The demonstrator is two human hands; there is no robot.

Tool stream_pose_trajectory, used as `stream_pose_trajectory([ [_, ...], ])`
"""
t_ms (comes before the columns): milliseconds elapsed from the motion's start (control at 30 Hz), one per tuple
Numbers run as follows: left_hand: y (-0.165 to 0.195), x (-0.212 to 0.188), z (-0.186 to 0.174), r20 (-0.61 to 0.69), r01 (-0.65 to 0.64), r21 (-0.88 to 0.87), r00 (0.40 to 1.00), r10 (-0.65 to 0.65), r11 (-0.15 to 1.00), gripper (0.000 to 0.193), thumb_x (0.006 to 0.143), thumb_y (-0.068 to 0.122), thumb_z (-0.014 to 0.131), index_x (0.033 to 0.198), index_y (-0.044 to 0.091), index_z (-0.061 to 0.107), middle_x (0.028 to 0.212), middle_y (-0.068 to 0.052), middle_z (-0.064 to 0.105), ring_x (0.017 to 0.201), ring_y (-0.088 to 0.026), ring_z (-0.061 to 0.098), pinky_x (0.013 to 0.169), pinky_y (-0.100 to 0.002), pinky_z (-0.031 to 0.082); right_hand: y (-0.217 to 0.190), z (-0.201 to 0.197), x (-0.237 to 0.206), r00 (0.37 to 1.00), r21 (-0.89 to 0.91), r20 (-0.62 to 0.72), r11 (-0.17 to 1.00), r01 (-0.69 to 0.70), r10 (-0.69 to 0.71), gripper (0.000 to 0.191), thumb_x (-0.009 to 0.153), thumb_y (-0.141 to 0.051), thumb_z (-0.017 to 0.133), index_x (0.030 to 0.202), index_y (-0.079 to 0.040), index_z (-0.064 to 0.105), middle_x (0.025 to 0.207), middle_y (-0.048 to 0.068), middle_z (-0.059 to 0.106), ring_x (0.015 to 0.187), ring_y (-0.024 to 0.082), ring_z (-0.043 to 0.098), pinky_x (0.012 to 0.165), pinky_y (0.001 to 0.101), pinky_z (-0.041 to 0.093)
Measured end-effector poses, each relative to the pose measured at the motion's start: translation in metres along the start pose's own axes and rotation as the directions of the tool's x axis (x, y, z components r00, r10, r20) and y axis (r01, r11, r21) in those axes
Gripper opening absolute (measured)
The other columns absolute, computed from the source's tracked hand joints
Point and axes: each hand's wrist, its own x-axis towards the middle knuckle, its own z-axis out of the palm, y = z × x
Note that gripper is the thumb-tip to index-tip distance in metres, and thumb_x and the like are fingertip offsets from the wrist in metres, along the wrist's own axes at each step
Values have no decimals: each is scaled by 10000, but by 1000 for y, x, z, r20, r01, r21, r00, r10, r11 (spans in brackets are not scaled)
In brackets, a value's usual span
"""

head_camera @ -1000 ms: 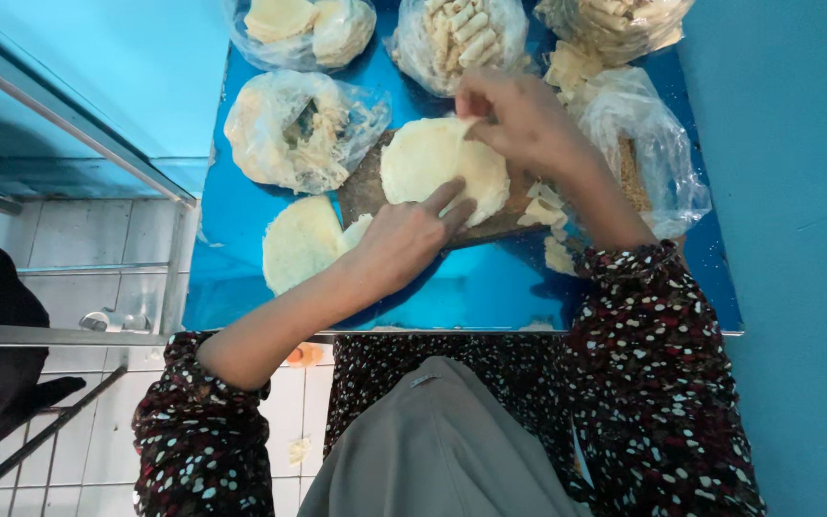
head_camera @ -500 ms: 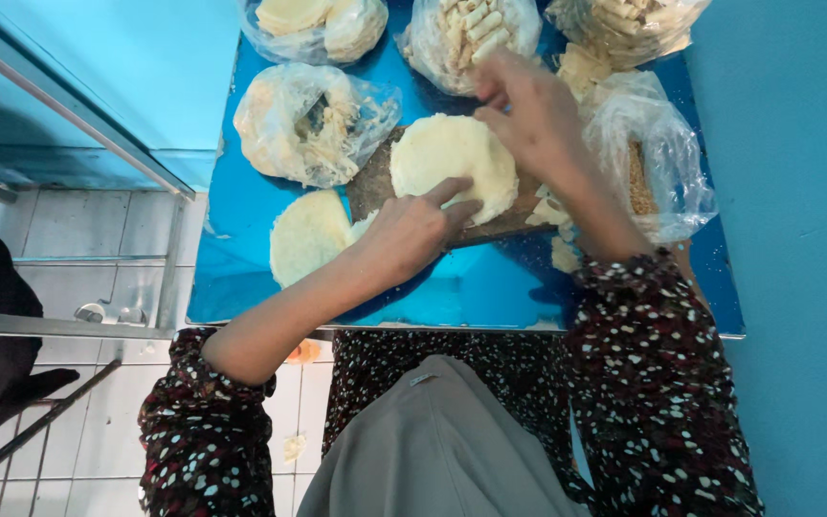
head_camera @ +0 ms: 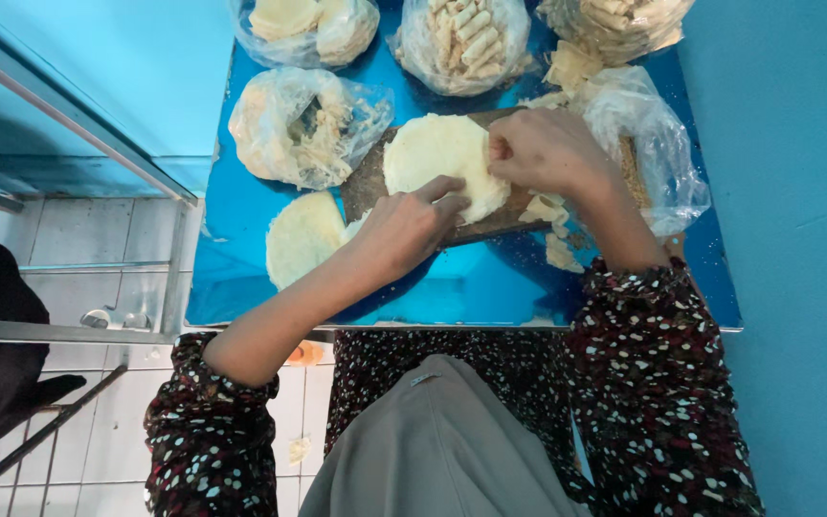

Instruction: The person tears pieces from a soft white dough sheet and works them by hand, then uses a knife to slice a round dough disc on a wooden board. The cut slices are stacked on the board and pieces of dough are placed into plastic bags on the table.

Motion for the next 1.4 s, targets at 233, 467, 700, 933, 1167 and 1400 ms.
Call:
stream_pose_trajectory([
  [233,-1,-1,0,-17,-14,-32,1000,13,999,223,956,186,653,1140,65,690,1323,-90,638,809,-392,709,664,-528,558,2,-4,-5,999,44,-13,998,-36,36,204,782,-297,710,884,-124,743,832,108,732,826,350,703,715,478,527],
  [467,-2,-1,1,-10,-2,-46,1000,2,999,220,952,181,654,1131,66,706,1332,-83,636,801,-391,707,665,-528,558,-3,1,-2,1000,71,-8,997,5,-5,283,787,-361,744,898,-101,725,876,99,745,849,339,704,707,477,526],
  [700,-2,0,1,-19,5,-41,1000,-5,999,209,945,185,662,1115,78,718,1300,-74,652,840,-381,711,690,-517,566,3,2,-2,999,20,14,999,-37,36,244,804,-356,739,903,-133,748,875,89,750,840,327,710,731,464,532],
  [933,-8,-1,-5,-28,-48,-125,999,44,991,163,934,171,694,1054,64,721,1243,-59,691,966,-347,702,763,-475,581,0,-2,-7,990,102,-131,992,73,-59,187,830,-294,690,922,-135,725,829,49,735,821,283,712,716,442,524],
  [1167,-5,4,-25,-153,-109,-245,986,73,963,217,908,105,734,1107,25,705,1187,-151,684,1044,-374,674,868,-450,562,-8,-12,-13,999,-39,46,999,-20,22,162,862,-302,729,917,-152,757,847,57,746,812,261,707,730,430,535],
  [1400,-1,-2,-87,-3,148,-699,978,-210,700,227,1038,41,631,1248,46,718,1110,-52,731,989,-122,652,869,-284,537,-36,-12,-8,934,756,-94,585,293,-346,547,913,-265,760,1395,-105,556,1219,89,688,1155,197,660,973,358,561],
])
